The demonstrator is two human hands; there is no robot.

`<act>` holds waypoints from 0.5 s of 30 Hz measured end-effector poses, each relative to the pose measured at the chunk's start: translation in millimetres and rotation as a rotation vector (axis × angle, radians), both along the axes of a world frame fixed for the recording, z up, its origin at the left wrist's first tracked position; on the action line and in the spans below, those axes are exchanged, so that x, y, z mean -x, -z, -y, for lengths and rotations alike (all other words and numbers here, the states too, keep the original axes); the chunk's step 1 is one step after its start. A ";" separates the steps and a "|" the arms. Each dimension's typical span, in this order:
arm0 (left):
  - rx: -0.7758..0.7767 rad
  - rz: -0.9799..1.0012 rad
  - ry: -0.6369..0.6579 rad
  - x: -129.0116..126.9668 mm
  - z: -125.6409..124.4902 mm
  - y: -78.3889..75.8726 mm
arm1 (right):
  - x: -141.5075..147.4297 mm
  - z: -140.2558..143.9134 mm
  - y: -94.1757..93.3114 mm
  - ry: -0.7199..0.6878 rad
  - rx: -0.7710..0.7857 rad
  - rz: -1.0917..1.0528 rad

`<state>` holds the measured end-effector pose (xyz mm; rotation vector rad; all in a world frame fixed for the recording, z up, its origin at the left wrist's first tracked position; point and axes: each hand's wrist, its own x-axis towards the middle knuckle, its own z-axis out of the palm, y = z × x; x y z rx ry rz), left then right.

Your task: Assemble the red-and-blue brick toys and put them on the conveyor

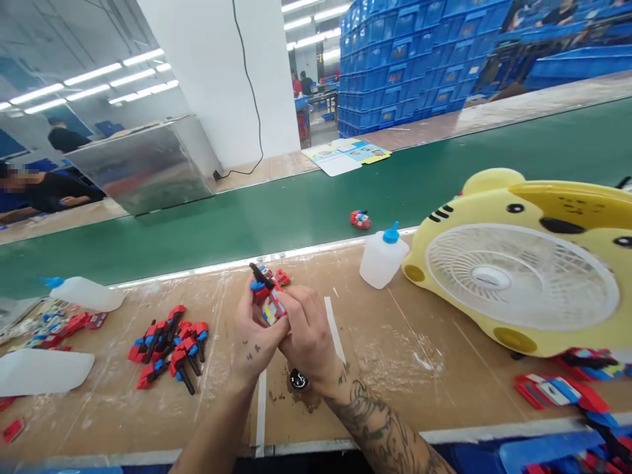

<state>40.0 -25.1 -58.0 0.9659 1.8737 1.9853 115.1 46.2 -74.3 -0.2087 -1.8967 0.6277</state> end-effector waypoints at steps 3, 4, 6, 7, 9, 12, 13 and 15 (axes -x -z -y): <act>0.081 -0.107 -0.012 65.6 -20.7 -2.9 | 31.7 -26.5 5.2 -0.112 0.124 0.116; 0.136 -0.128 -0.012 92.2 -29.4 -3.5 | 42.0 -36.4 12.1 -0.132 0.174 0.159; 0.321 -0.241 -0.082 145.1 -50.1 -5.7 | 62.5 -54.3 31.6 -0.124 0.242 0.256; 0.491 -0.337 -0.093 168.9 -61.6 -7.5 | 72.4 -61.3 42.7 -0.102 0.253 0.310; 0.764 -0.470 -0.062 206.3 -85.2 -11.1 | 91.0 -70.8 63.9 -0.054 0.229 0.427; 0.971 -0.522 0.023 233.4 -113.0 -14.8 | 110.0 -75.5 86.0 0.006 0.174 0.562; 1.024 -0.533 0.044 235.7 -117.9 -15.6 | 112.4 -75.4 90.3 0.007 0.176 0.582; 1.120 -0.555 0.074 234.1 -121.0 -17.4 | 110.3 -74.8 96.6 -0.028 0.239 0.586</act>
